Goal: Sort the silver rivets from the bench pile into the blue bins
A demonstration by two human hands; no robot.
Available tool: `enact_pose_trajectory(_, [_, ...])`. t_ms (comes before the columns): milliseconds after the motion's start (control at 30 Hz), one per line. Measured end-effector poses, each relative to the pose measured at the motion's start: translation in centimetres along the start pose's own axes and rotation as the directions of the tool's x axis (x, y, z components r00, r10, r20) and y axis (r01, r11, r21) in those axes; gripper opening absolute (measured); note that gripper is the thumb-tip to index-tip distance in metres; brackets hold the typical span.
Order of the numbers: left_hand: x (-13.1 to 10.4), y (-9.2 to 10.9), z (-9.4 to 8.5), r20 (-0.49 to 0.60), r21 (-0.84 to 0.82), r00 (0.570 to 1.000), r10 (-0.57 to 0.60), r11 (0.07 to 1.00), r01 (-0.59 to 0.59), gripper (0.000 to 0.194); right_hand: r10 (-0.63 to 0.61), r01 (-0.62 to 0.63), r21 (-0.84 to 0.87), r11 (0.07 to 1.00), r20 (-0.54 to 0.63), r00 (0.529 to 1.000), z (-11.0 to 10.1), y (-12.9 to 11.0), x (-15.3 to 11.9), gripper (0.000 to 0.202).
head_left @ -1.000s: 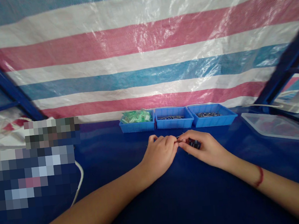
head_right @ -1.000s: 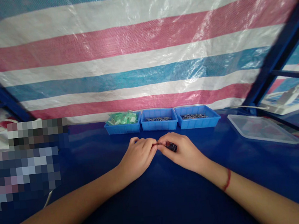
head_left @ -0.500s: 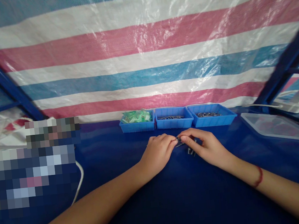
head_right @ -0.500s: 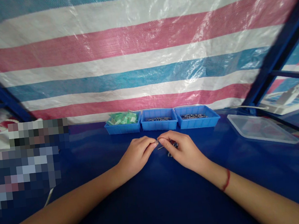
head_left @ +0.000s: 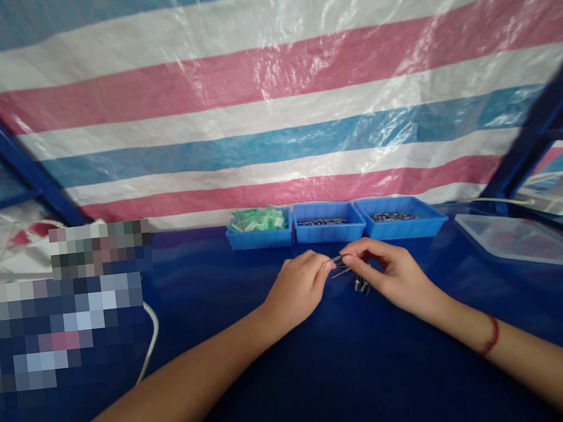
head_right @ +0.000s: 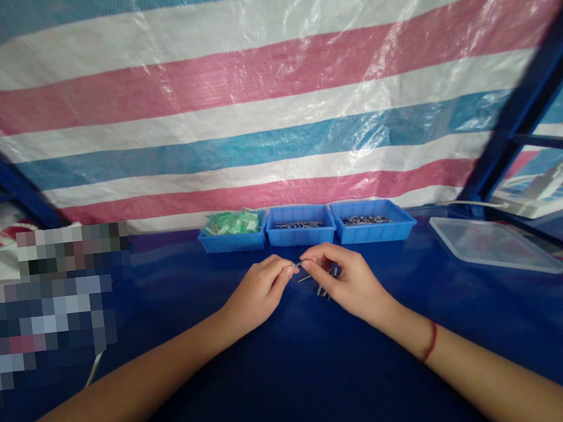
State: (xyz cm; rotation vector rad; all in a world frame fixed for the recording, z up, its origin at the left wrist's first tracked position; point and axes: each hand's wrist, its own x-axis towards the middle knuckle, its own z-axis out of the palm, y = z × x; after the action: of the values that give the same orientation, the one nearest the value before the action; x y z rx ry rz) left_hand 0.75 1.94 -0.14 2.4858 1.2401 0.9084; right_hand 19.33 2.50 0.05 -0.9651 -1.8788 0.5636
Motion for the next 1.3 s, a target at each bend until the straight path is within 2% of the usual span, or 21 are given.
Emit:
enact_pose_trajectory(300, [-0.16,0.30,-0.07,-0.037,-0.069,0.997,0.069,0.995,-0.071,0.017,-0.020,0.021,-0.047,0.999,0.024,1.000,-0.05,-0.57,0.02,0.020])
enact_pose_trajectory(633, [-0.06,0.27,-0.13,-0.017,-0.085,0.996,0.087,0.992,-0.088,0.023,-0.034,0.036,-0.046,0.998,0.041,0.999,-0.07,-0.65,-0.03,0.020])
enact_pose_trajectory(967, [-0.14,0.27,-0.09,-0.036,-0.071,0.998,0.051,0.996,-0.054,0.013,-0.045,0.048,-0.064,0.997,0.049,0.998,0.04,-0.83,-0.04,0.021])
enact_pose_trajectory(1300, [-0.12,0.25,-0.22,-0.132,-0.117,0.991,0.027,0.992,-0.043,0.008,0.018,-0.014,-0.044,0.999,0.089,0.996,-0.08,-0.90,0.02,0.019])
